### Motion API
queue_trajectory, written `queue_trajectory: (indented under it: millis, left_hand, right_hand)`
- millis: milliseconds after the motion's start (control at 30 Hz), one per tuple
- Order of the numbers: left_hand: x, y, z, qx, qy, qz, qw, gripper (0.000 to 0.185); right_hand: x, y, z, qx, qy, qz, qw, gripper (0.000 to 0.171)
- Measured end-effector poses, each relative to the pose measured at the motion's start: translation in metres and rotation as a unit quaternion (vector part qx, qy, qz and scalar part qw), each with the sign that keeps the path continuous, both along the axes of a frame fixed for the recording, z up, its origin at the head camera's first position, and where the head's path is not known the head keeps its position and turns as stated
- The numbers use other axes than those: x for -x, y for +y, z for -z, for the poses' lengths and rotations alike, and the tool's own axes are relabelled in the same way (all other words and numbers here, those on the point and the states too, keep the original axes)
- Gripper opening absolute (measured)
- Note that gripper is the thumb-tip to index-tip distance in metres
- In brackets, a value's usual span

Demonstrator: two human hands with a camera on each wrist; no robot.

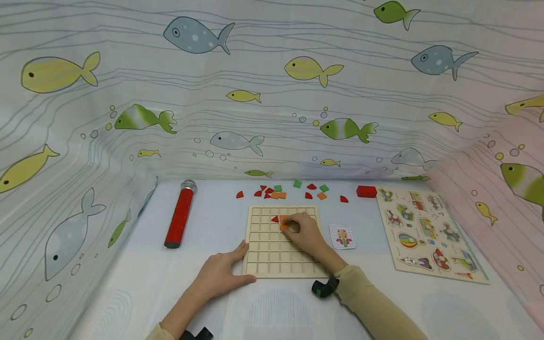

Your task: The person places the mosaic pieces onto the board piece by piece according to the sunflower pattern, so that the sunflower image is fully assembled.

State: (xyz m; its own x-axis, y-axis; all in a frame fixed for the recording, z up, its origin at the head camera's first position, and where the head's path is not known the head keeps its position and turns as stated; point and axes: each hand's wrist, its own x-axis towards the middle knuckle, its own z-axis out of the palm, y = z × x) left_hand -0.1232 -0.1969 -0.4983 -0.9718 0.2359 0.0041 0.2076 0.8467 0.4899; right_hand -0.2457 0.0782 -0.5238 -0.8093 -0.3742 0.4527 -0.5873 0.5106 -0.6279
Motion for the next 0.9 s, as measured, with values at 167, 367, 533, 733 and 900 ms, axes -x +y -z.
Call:
queue_trajectory:
  millis: [167,367,533,733,900]
  left_hand:
    - [0.0000,0.0003,0.0009,-0.001,-0.002,0.001,1.0000,0.096]
    - [-0.0004,0.0000,0.0005,-0.003,-0.001,0.004,1.0000,0.097]
    - [-0.0003,-0.0004,0.0012,-0.001,0.000,0.001,1.0000,0.096]
    - [0.0006,-0.0004,0.0022,-0.001,0.001,0.001,1.0000,0.096]
    - [0.0007,-0.0003,0.0019,-0.001,0.004,0.003,1.0000,0.095]
  right_hand:
    - [0.0050,0.0006,-0.0021,-0.024,0.001,0.001,1.000,0.059]
    - [0.0051,-0.0003,-0.0040,-0.057,-0.040,-0.003,0.998,0.071]
    - [0.0031,-0.0011,-0.0053,-0.057,-0.053,-0.003,0.997,0.070]
    - [0.0021,-0.0009,-0.0089,-0.058,-0.069,-0.001,0.996,0.071]
    - [0.0025,0.0000,-0.0099,-0.050,-0.072,-0.001,0.996,0.069]
